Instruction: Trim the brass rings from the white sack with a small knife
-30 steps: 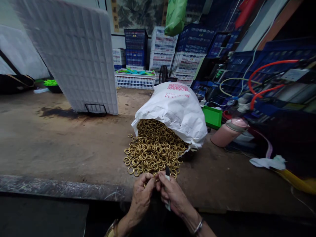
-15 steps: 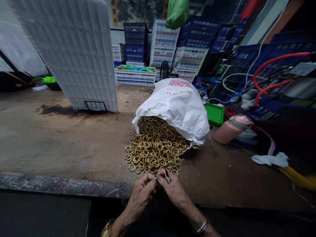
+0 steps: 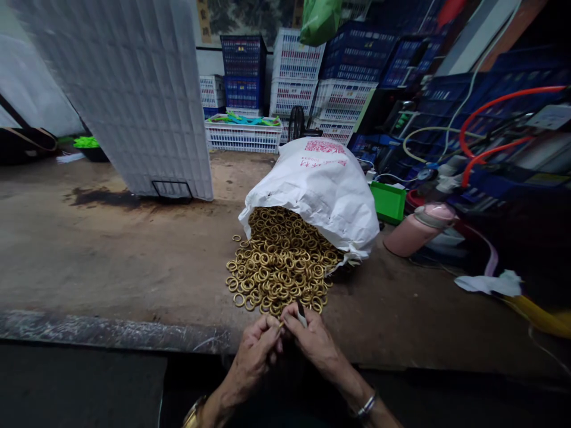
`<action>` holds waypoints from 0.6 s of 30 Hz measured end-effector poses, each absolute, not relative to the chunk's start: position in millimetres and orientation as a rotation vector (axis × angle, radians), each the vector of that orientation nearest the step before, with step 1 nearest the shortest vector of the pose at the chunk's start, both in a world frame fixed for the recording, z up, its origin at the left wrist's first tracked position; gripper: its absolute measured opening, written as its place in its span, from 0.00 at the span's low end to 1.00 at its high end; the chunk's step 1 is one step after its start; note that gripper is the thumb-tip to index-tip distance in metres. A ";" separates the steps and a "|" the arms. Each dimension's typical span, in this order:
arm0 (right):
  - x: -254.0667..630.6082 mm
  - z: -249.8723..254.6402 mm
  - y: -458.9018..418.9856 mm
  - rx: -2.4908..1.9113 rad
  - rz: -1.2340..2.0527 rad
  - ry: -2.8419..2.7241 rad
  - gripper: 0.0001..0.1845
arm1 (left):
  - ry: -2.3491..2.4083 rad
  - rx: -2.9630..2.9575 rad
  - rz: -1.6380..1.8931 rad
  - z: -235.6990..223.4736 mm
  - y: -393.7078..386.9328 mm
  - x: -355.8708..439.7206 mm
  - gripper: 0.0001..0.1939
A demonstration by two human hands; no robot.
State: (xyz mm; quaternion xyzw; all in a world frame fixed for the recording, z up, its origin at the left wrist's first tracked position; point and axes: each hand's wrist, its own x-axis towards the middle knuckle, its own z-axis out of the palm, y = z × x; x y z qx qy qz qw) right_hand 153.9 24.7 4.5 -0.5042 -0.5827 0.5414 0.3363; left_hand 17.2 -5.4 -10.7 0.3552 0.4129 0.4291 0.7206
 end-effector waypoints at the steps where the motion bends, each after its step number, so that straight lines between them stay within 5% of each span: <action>1: 153.8 4.5 24.6 -1.318 1.393 -1.539 0.13 | 0.912 0.782 0.948 -11.2 -6.1 16.4 0.17; 7: 154.5 3.2 16.2 -1.379 0.982 -1.941 0.08 | 0.954 0.808 0.994 -9.7 -5.9 13.5 0.17; 18: 155.7 -1.9 8.5 -1.443 0.714 -2.295 0.19 | 1.022 1.063 1.101 -2.5 -8.2 14.8 0.18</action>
